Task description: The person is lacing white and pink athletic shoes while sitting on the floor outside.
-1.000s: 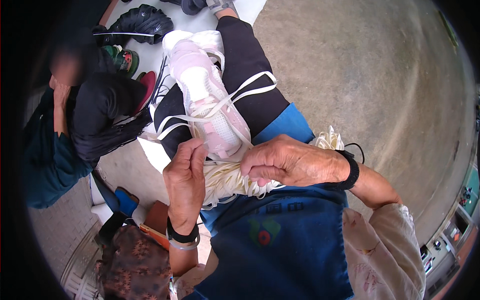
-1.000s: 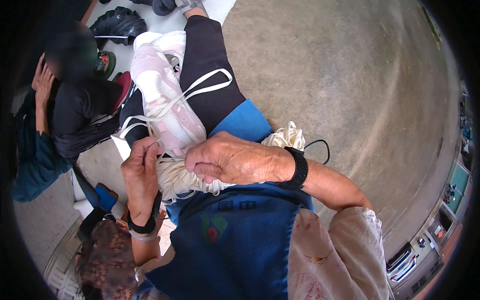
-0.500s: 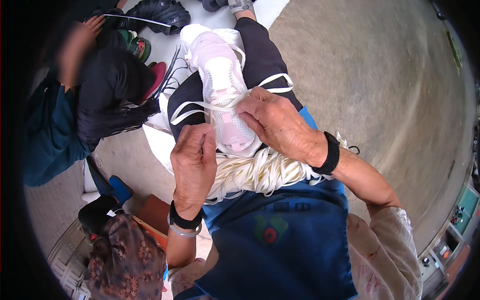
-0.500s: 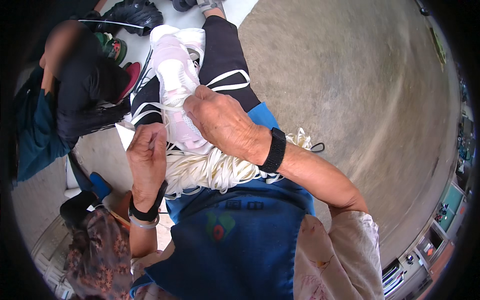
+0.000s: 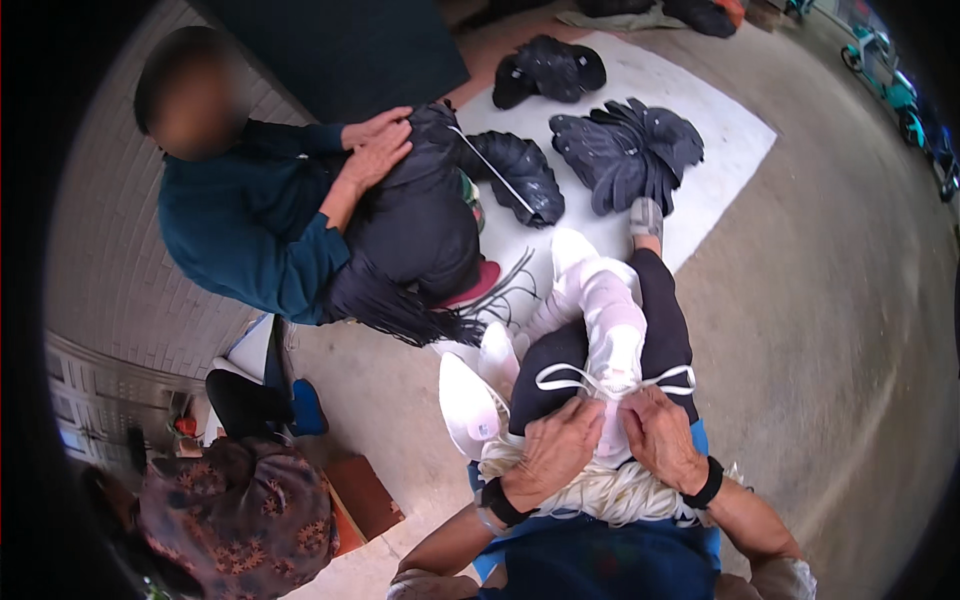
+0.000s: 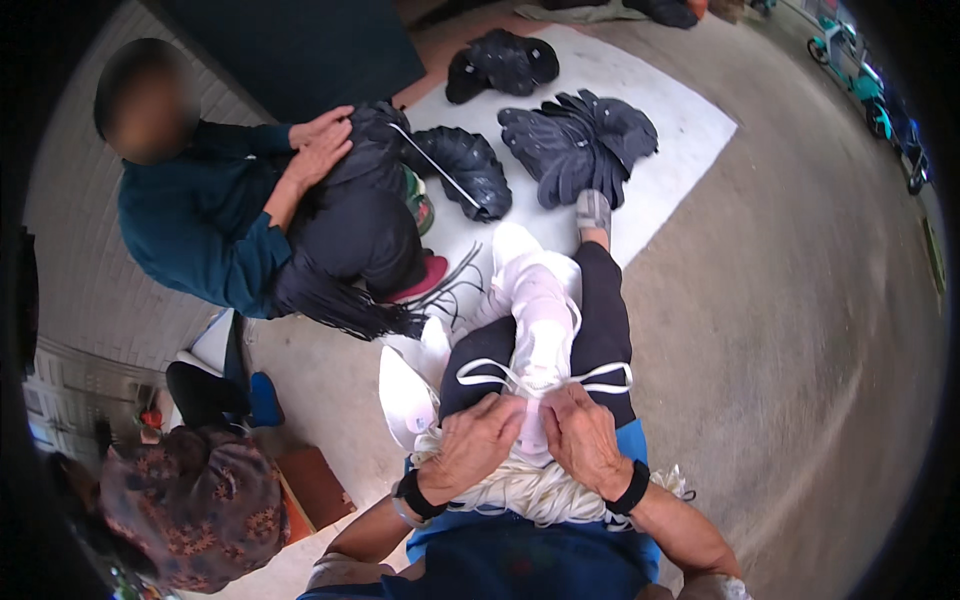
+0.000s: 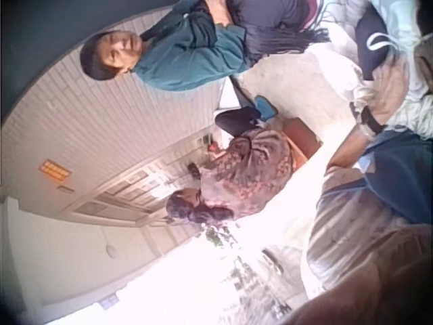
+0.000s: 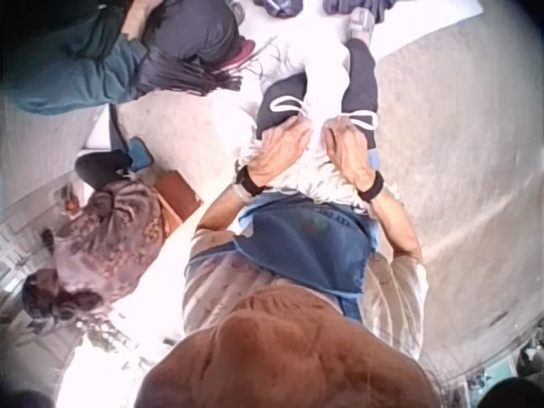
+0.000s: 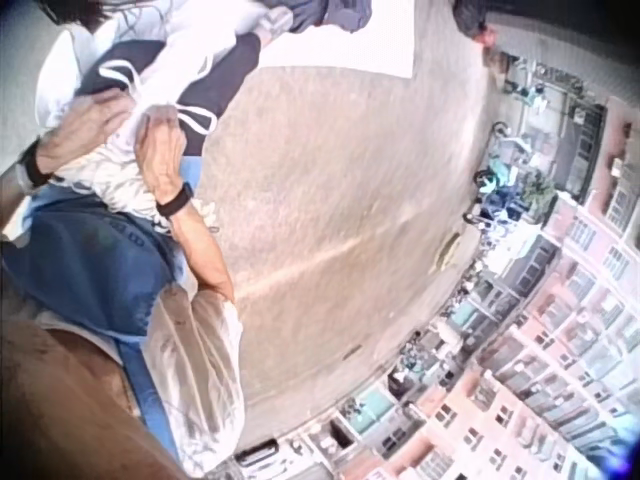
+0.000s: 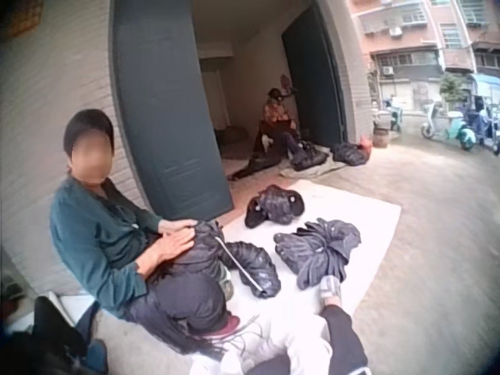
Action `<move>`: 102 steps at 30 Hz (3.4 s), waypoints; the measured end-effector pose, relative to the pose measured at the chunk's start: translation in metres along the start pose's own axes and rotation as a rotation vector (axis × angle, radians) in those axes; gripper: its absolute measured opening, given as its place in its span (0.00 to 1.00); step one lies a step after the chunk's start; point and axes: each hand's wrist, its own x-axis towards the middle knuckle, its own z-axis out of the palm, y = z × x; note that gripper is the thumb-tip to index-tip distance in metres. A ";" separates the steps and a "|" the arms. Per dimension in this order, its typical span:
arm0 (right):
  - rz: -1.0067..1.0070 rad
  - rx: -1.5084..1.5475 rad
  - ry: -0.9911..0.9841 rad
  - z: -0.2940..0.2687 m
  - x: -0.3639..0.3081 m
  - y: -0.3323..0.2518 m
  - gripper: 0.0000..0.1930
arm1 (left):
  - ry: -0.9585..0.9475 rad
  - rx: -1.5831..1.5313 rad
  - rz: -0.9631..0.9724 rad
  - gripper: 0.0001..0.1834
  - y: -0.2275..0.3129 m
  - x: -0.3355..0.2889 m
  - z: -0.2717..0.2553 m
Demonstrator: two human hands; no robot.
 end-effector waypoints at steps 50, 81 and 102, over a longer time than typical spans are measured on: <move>-0.172 0.013 0.064 0.002 0.002 0.002 0.12 | -0.074 -0.386 0.021 0.11 -0.028 0.015 0.020; -0.173 -0.320 -0.013 -0.006 0.000 -0.002 0.18 | -0.125 0.046 0.146 0.09 -0.021 0.015 0.026; -0.157 -0.259 -0.037 -0.003 -0.001 -0.003 0.19 | -0.050 0.181 0.300 0.12 -0.026 0.016 0.032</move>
